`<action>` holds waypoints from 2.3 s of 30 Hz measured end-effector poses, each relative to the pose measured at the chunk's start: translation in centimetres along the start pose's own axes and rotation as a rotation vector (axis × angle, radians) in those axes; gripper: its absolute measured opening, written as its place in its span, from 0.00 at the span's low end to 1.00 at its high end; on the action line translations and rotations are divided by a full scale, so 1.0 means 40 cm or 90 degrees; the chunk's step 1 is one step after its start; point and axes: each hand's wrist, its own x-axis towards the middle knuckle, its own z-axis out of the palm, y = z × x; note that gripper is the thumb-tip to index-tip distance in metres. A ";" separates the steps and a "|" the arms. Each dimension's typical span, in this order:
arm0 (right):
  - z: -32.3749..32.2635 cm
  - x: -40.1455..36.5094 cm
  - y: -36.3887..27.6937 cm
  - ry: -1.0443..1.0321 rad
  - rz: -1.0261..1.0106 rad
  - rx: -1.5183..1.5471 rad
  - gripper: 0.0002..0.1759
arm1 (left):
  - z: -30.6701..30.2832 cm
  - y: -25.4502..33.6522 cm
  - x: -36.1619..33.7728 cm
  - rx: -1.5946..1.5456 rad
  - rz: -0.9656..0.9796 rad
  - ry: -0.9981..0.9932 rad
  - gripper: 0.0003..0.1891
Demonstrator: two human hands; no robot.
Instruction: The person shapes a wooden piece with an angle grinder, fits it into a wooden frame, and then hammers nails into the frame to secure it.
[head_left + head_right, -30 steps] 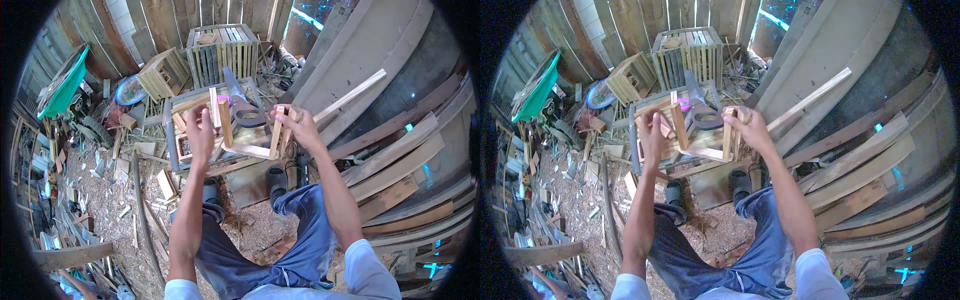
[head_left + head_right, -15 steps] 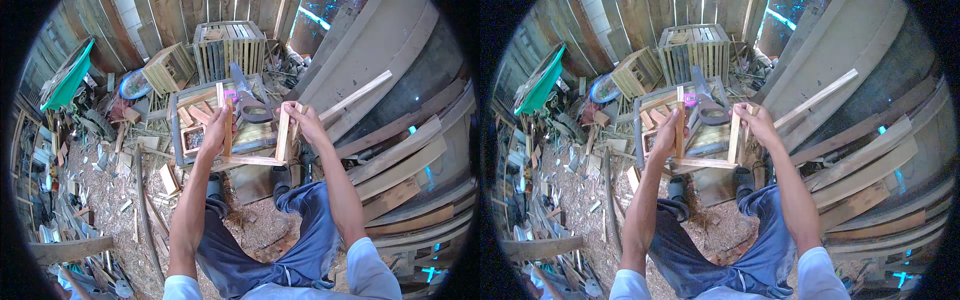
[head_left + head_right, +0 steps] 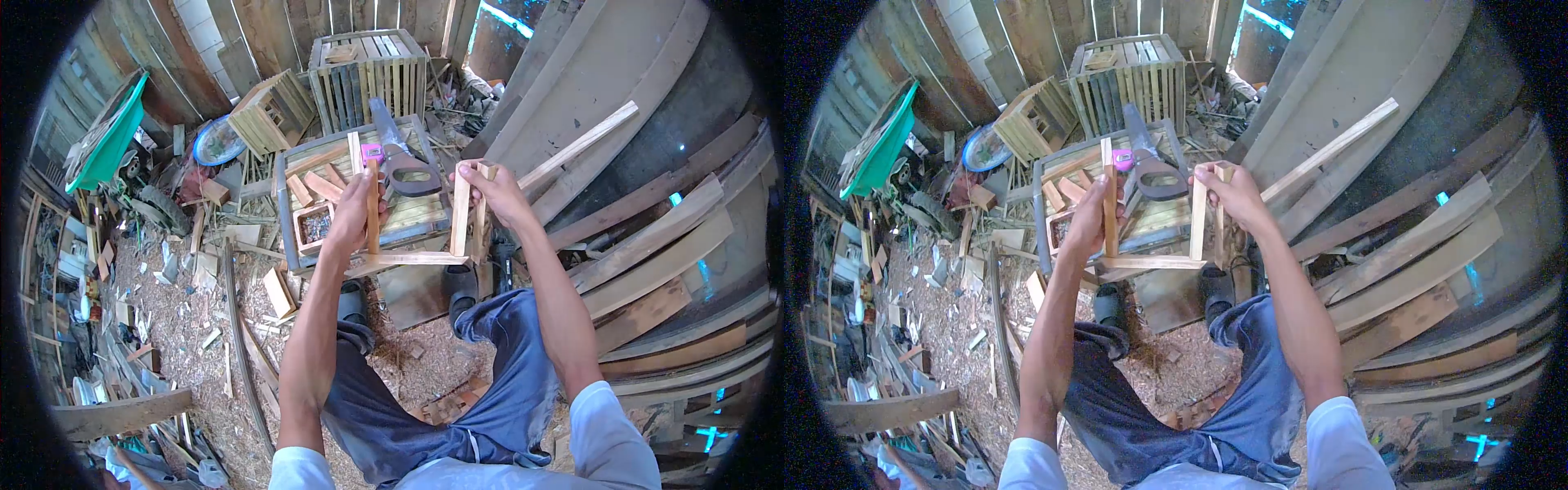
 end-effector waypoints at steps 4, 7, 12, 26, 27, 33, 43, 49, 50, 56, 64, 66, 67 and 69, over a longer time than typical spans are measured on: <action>-0.002 0.000 -0.001 0.025 -0.019 -0.010 0.20 | 0.015 -0.027 0.003 0.199 0.156 0.046 0.20; -0.002 0.018 0.002 0.076 -0.109 0.000 0.17 | 0.000 -0.043 0.019 0.311 0.231 0.077 0.20; -0.032 0.044 0.022 0.098 -0.116 -0.128 0.19 | -0.010 -0.060 0.026 0.329 0.282 0.062 0.23; -0.016 0.043 0.069 0.125 -0.187 -0.323 0.24 | -0.048 -0.085 0.026 0.418 0.249 0.038 0.21; -0.015 0.042 0.071 0.124 -0.187 -0.320 0.24 | -0.053 -0.089 0.027 0.425 0.250 0.036 0.21; -0.018 0.046 0.075 0.119 -0.161 -0.297 0.24 | -0.056 -0.098 0.027 0.434 0.211 0.062 0.20; -0.030 0.056 0.105 0.135 -0.167 -0.309 0.28 | -0.067 -0.110 0.033 0.467 0.275 0.086 0.22; -0.010 0.017 0.010 0.204 -0.365 -0.440 0.25 | -0.045 -0.084 0.017 0.429 0.282 0.057 0.23; -0.007 0.017 -0.015 0.203 -0.397 -0.459 0.25 | -0.052 -0.088 0.021 0.407 0.268 0.044 0.23; 0.110 0.017 -0.132 -0.026 -0.535 -0.592 0.22 | -0.064 -0.086 0.022 0.258 0.247 -0.014 0.24; 0.198 0.070 -0.090 -0.179 -0.485 -0.558 0.24 | -0.064 -0.084 0.021 0.137 0.221 -0.017 0.26; 0.201 0.080 -0.077 -0.182 -0.479 -0.566 0.24 | -0.070 -0.092 0.025 0.122 0.229 -0.025 0.27; 0.203 0.082 -0.079 -0.181 -0.480 -0.568 0.24 | -0.068 -0.091 0.026 0.135 0.246 -0.016 0.27; 0.212 0.081 -0.083 -0.170 -0.485 -0.569 0.23 | -0.065 -0.090 0.027 0.145 0.272 -0.004 0.27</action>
